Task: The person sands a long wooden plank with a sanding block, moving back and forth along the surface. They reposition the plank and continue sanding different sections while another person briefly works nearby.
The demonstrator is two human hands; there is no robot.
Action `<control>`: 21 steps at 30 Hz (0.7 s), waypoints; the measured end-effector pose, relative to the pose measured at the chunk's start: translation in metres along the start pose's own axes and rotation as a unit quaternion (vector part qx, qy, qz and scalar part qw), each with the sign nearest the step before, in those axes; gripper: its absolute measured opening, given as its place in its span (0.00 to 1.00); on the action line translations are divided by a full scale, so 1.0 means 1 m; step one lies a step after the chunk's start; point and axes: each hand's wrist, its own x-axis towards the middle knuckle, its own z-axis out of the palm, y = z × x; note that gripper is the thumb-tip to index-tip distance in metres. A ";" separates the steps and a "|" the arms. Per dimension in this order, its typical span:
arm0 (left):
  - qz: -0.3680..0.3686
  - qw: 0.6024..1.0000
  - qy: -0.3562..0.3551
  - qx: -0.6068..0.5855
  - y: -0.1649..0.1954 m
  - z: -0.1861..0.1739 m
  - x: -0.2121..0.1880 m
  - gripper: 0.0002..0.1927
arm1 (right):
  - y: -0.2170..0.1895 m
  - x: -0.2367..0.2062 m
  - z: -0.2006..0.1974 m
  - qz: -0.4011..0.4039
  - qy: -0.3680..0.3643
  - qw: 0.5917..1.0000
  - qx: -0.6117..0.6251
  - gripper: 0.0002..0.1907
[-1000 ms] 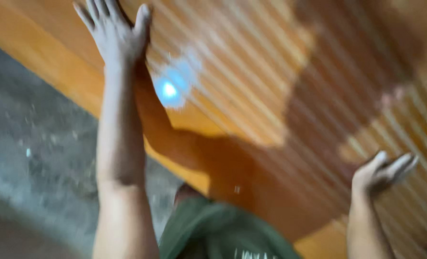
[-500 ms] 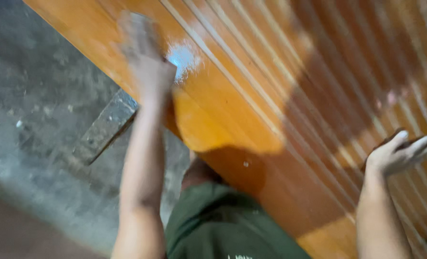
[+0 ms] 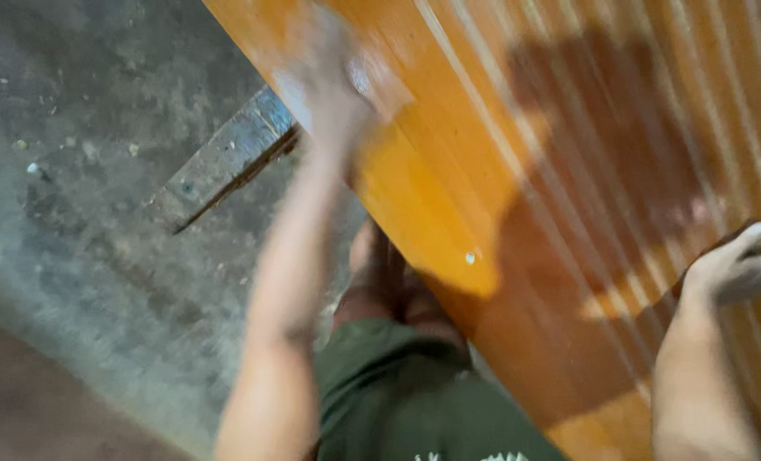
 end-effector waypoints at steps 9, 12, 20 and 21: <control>0.217 0.956 -0.196 0.031 0.110 -0.029 -0.208 0.54 | -0.025 -0.007 -0.005 -0.020 0.006 0.999 -0.024 0.40; 0.261 0.949 -0.174 0.015 0.100 -0.022 -0.189 0.52 | -0.076 -0.035 0.005 -0.105 0.007 0.994 -0.030 0.41; 0.069 0.978 -0.035 0.195 -0.004 -0.081 0.070 0.54 | -0.245 -0.131 0.035 -0.380 -0.105 0.918 0.034 0.45; 0.095 0.964 -0.021 0.246 0.009 -0.084 0.042 0.57 | -0.250 -0.133 0.039 -0.384 -0.099 0.917 0.039 0.47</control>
